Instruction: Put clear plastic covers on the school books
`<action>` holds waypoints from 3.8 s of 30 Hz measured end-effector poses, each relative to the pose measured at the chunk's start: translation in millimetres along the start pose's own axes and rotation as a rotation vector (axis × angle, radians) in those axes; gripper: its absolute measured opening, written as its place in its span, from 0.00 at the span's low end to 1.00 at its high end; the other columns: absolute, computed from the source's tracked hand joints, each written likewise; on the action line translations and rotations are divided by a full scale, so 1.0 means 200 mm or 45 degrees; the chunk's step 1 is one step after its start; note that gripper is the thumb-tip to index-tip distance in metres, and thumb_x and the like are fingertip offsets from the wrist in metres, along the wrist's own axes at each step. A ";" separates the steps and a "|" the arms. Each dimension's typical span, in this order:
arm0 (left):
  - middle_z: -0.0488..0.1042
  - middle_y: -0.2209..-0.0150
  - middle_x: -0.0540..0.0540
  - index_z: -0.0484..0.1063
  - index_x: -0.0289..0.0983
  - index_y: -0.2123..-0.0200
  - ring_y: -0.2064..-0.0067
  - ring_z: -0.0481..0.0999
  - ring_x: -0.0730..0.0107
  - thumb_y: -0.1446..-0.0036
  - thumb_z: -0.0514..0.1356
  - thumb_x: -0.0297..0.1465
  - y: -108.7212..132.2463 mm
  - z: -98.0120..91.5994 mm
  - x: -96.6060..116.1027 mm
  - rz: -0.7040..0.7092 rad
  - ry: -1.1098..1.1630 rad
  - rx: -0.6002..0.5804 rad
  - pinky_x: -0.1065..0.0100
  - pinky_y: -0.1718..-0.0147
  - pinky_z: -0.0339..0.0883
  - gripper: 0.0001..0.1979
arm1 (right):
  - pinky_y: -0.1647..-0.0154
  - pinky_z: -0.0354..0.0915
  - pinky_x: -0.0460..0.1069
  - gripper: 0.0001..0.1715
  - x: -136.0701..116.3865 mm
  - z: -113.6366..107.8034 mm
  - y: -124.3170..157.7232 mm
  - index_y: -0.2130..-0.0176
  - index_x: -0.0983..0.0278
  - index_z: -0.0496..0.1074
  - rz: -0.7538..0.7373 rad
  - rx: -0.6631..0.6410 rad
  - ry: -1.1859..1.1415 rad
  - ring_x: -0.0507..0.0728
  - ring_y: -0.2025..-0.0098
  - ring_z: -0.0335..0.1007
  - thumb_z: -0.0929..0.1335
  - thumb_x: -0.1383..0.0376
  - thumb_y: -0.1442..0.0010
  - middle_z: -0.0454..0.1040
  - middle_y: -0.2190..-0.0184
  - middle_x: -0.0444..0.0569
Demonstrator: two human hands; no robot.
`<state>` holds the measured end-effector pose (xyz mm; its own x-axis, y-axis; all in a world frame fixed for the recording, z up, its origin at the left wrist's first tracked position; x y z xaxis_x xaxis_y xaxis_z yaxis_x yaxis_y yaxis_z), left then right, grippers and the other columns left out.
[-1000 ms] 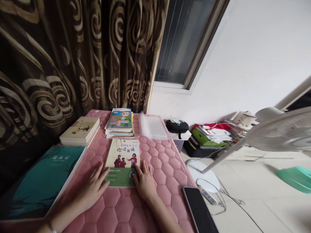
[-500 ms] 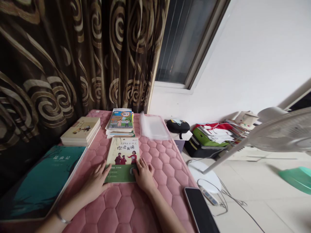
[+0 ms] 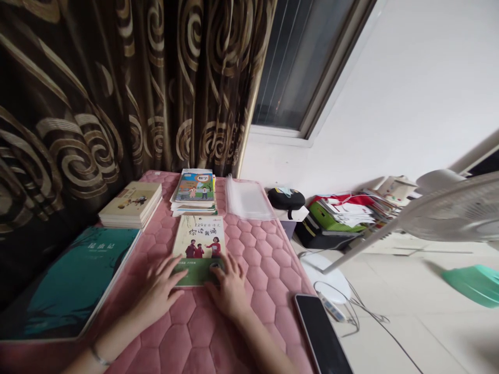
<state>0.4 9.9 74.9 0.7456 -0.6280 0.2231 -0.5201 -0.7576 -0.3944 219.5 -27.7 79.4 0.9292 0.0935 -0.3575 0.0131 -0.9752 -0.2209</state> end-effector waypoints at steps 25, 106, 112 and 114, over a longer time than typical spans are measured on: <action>0.79 0.59 0.48 0.81 0.47 0.60 0.57 0.77 0.62 0.48 0.66 0.28 0.07 -0.06 -0.25 -0.139 0.248 0.006 0.59 0.55 0.71 0.12 | 0.41 0.61 0.61 0.10 0.21 -0.04 0.08 0.60 0.54 0.80 0.154 -0.017 -0.462 0.62 0.40 0.65 0.72 0.64 0.44 0.76 0.48 0.48; 0.74 0.49 0.45 0.75 0.48 0.51 0.46 0.71 0.56 0.47 0.64 0.28 0.05 -0.05 -0.02 -0.552 -0.128 -0.236 0.53 0.46 0.59 0.18 | 0.61 0.60 0.46 0.10 0.26 0.08 -1.08 0.57 0.65 0.72 0.255 -0.131 -0.040 0.58 0.57 0.72 0.68 0.67 0.41 0.78 0.59 0.52; 0.74 0.47 0.47 0.76 0.50 0.52 0.45 0.72 0.56 0.49 0.63 0.24 0.12 -0.06 -0.16 -0.517 -0.160 -0.215 0.56 0.48 0.60 0.22 | 0.65 0.59 0.46 0.09 0.32 0.00 -0.92 0.61 0.65 0.74 0.317 -0.156 -0.084 0.57 0.59 0.73 0.69 0.65 0.44 0.78 0.62 0.51; 0.73 0.46 0.47 0.75 0.50 0.51 0.45 0.72 0.56 0.49 0.62 0.24 0.12 -0.06 -0.24 -0.539 -0.183 -0.161 0.57 0.49 0.62 0.23 | 0.67 0.59 0.46 0.09 0.37 -0.03 -0.82 0.62 0.66 0.75 0.373 -0.147 -0.108 0.57 0.62 0.73 0.69 0.65 0.44 0.78 0.65 0.51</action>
<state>-53.4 18.7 65.8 0.9488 -0.2346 0.2113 -0.1977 -0.9633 -0.1817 288.7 137.0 95.0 0.8658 -0.1830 -0.4658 -0.2041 -0.9789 0.0052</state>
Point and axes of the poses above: each hand's wrist, its own y-axis away from the middle knuckle, its own z-axis out of the palm, x = y × z, the point moved 3 cm from there along -y, towards the middle knuckle
